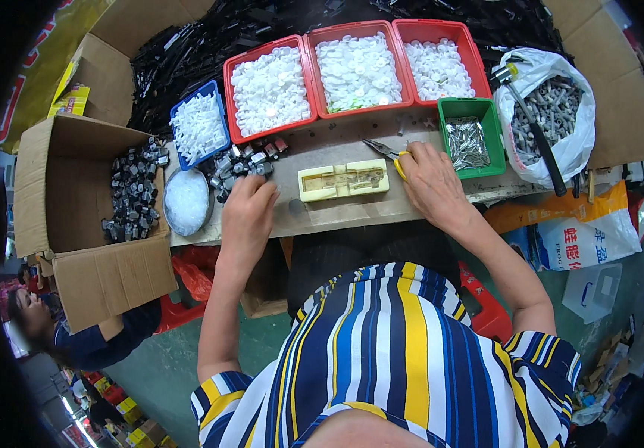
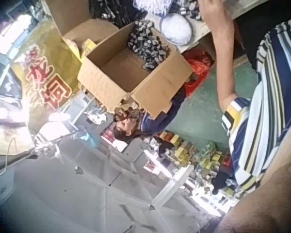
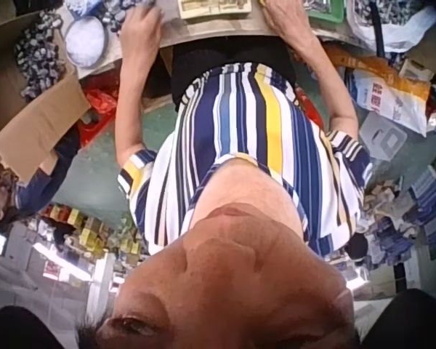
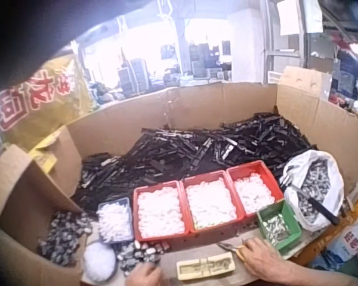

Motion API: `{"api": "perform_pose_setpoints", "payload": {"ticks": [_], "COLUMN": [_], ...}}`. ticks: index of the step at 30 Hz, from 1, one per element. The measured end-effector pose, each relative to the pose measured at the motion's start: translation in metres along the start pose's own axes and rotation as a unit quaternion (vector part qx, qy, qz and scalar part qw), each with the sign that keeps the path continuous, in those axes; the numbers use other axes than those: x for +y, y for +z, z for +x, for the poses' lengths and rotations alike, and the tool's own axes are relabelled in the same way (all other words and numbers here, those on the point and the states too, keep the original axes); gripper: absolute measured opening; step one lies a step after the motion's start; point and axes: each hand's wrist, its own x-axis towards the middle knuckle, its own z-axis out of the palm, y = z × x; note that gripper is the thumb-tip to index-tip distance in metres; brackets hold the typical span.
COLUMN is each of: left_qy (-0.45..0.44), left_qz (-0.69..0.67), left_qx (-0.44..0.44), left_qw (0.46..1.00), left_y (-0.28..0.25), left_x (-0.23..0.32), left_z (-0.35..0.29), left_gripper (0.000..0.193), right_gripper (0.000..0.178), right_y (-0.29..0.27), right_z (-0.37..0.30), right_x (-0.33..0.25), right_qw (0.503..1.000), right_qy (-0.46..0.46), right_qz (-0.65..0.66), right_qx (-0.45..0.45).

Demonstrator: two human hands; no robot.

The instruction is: The person assembles small metal locks at a workbench. They pick up metal lock bodies and white plastic components, insert the parts into a wooden jig, and use a hammer to secure them. The person then uses pliers to adjust the mechanism and places the finished locks into a cardboard box.

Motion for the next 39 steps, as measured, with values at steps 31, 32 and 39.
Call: {"api": "perform_pose_setpoints", "payload": {"ticks": [31,32,39], "left_qy": [0.047,0.043,0.066], "left_qz": [-0.02,-0.019,-0.002], "left_qx": [0.016,0.015,0.019], "left_qw": [0.999,0.999,0.998], "left_y": [0.062,0.061,0.059], "left_x": [-0.014,-0.014,-0.014], "left_z": [0.046,0.045,0.047], "left_gripper": [0.035,0.035,0.04], "right_gripper": [0.015,0.017,0.025], "right_y": [-0.056,-0.067,-0.057], "right_z": [0.313,0.311,0.324], "right_x": [0.107,0.101,0.131], "right_qw": [0.94,0.943,0.985], "right_qy": [-0.04,0.023,-0.064], "right_qz": [0.121,0.181,-0.013], "right_qx": [0.316,0.279,0.162]}}
